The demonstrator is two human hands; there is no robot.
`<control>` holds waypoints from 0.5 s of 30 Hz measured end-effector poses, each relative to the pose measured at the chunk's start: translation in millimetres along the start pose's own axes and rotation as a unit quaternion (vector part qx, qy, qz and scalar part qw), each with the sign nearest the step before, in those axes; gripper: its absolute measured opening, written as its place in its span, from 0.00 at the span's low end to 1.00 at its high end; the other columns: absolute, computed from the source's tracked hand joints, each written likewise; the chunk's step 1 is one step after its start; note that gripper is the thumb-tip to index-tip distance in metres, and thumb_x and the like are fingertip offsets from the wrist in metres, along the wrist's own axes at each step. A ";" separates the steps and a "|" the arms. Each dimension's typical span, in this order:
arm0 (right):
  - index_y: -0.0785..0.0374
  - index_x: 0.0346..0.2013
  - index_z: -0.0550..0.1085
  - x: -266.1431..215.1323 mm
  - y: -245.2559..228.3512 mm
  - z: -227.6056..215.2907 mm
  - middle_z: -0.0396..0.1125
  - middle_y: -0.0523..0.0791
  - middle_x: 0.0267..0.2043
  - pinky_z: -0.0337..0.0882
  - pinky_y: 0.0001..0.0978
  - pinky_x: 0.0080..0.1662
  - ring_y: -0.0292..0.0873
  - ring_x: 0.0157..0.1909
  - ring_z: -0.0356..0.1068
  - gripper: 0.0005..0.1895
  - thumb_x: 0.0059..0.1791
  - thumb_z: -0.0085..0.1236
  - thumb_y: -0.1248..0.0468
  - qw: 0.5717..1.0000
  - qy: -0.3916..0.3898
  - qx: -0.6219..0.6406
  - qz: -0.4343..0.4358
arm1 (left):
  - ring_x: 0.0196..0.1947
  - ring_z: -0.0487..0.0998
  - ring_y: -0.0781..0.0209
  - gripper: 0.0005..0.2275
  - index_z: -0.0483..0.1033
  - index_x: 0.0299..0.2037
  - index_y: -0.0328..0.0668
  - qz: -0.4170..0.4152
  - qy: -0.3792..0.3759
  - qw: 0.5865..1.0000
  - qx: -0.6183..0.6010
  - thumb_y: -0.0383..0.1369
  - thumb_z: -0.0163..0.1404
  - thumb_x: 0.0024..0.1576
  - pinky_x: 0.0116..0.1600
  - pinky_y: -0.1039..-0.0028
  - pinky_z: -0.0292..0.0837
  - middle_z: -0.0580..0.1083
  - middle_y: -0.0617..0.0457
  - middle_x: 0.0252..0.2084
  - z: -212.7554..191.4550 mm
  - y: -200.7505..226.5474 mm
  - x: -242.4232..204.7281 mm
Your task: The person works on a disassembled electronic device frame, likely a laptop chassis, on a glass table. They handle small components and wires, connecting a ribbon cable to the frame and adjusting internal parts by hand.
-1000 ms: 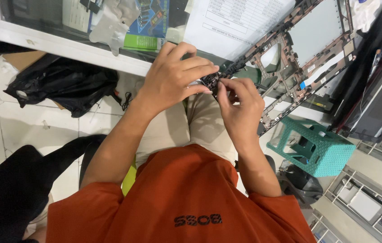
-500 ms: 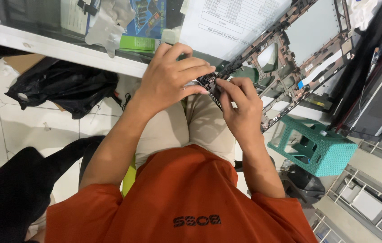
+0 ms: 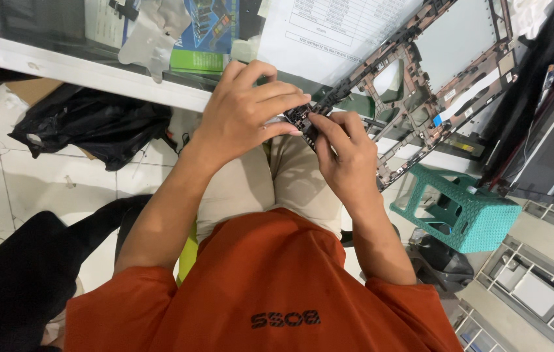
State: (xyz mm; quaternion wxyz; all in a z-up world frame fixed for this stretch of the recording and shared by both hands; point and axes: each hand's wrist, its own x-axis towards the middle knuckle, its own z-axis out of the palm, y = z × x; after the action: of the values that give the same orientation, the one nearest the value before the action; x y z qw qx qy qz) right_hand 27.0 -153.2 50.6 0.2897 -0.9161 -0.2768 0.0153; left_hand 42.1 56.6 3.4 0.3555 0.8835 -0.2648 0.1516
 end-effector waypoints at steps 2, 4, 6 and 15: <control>0.69 0.46 0.72 2.6 -2.0 -1.1 0.61 0.51 0.38 0.67 0.36 0.40 0.49 0.38 0.65 0.11 0.51 0.48 0.79 1.000 0.000 0.012 0.000 | 0.44 0.67 0.57 0.23 0.79 0.48 0.49 0.000 -0.001 1.000 -0.002 0.45 0.67 0.45 0.43 0.69 0.57 0.77 0.64 0.46 -0.7 0.0 0.3; 0.70 0.46 0.71 4.9 -5.5 -2.1 0.62 0.52 0.39 0.67 0.36 0.41 0.49 0.39 0.65 0.10 0.51 0.48 0.80 1.000 0.001 0.024 0.000 | 0.43 0.67 0.56 0.23 0.79 0.48 0.48 0.001 -0.002 1.000 -0.004 0.45 0.67 0.45 0.43 0.68 0.57 0.77 0.63 0.47 -1.5 0.2 0.7; 0.71 0.44 0.72 6.9 -10.4 -3.3 0.66 0.51 0.39 0.70 0.29 0.37 0.44 0.33 0.66 0.08 0.51 0.49 0.78 0.998 0.033 0.034 0.042 | 0.43 0.67 0.57 0.24 0.79 0.48 0.48 0.003 -0.002 1.000 -0.002 0.45 0.69 0.43 0.43 0.69 0.56 0.78 0.63 0.46 -2.2 0.5 1.4; 0.66 0.37 0.74 12.1 -14.5 3.4 0.67 0.47 0.33 0.66 0.29 0.34 0.41 0.28 0.64 0.01 0.51 0.58 0.72 0.997 0.038 -0.001 0.073 | 0.44 0.67 0.56 0.23 0.79 0.49 0.50 -0.007 -0.005 1.000 -0.005 0.46 0.67 0.45 0.43 0.69 0.56 0.77 0.64 0.47 -1.6 0.8 1.1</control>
State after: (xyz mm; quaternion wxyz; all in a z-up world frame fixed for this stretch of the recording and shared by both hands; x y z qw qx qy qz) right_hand 29.4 -135.3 57.3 0.2971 -0.9341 -0.1978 0.0014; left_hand 42.3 56.9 5.5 0.3598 0.8840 -0.2614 0.1439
